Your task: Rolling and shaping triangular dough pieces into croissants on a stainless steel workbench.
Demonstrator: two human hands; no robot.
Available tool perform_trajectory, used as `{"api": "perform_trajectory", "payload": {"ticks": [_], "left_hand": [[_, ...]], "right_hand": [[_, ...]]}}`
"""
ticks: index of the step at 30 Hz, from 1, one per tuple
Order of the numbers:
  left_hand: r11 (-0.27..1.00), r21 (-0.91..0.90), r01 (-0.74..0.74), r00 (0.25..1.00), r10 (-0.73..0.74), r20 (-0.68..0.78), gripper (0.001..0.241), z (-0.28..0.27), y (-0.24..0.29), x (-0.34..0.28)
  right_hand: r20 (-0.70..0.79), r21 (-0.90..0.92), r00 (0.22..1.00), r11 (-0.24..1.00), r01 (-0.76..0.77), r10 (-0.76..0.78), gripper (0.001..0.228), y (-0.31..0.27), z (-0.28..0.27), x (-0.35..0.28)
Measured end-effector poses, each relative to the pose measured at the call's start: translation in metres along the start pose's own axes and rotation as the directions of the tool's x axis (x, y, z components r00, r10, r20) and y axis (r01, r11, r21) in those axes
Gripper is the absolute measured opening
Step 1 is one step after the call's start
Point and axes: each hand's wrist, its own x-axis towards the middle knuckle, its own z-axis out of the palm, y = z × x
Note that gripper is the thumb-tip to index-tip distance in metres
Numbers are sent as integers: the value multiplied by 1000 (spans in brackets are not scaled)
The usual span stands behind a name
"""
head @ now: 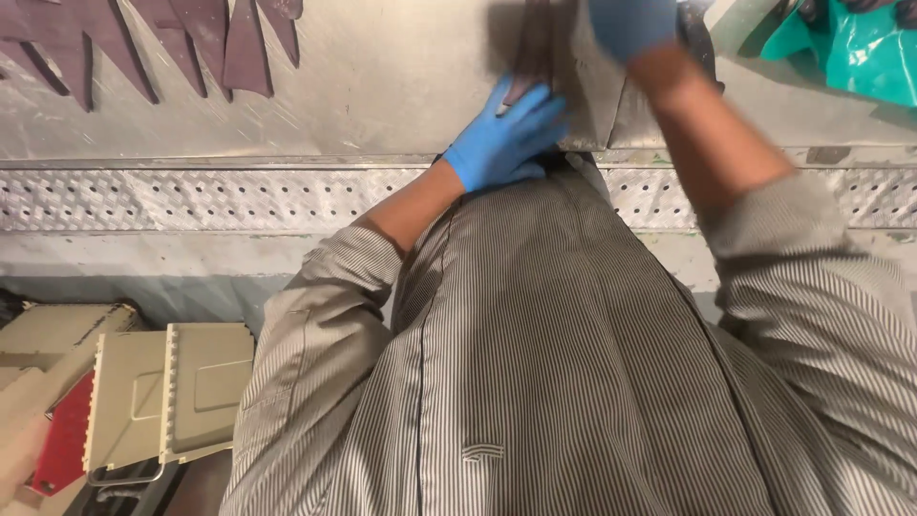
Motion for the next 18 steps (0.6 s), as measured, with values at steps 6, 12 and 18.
{"api": "perform_trajectory", "payload": {"ticks": [6, 12, 18], "left_hand": [[972, -9, 233, 947, -229, -226, 36, 26, -49, -14], [993, -27, 113, 980, -116, -159, 8, 5, -64, 3], [993, 79, 89, 992, -81, -98, 64, 12, -34, -34]], "right_hand": [[-62, -260, 963, 936, 236, -260, 24, -91, -10, -28], [-50, -437, 977, 885, 163, -205, 26, -71, 19, -47], [36, -353, 996, 931, 94, -87, 50, -94, 38, -87]]}}
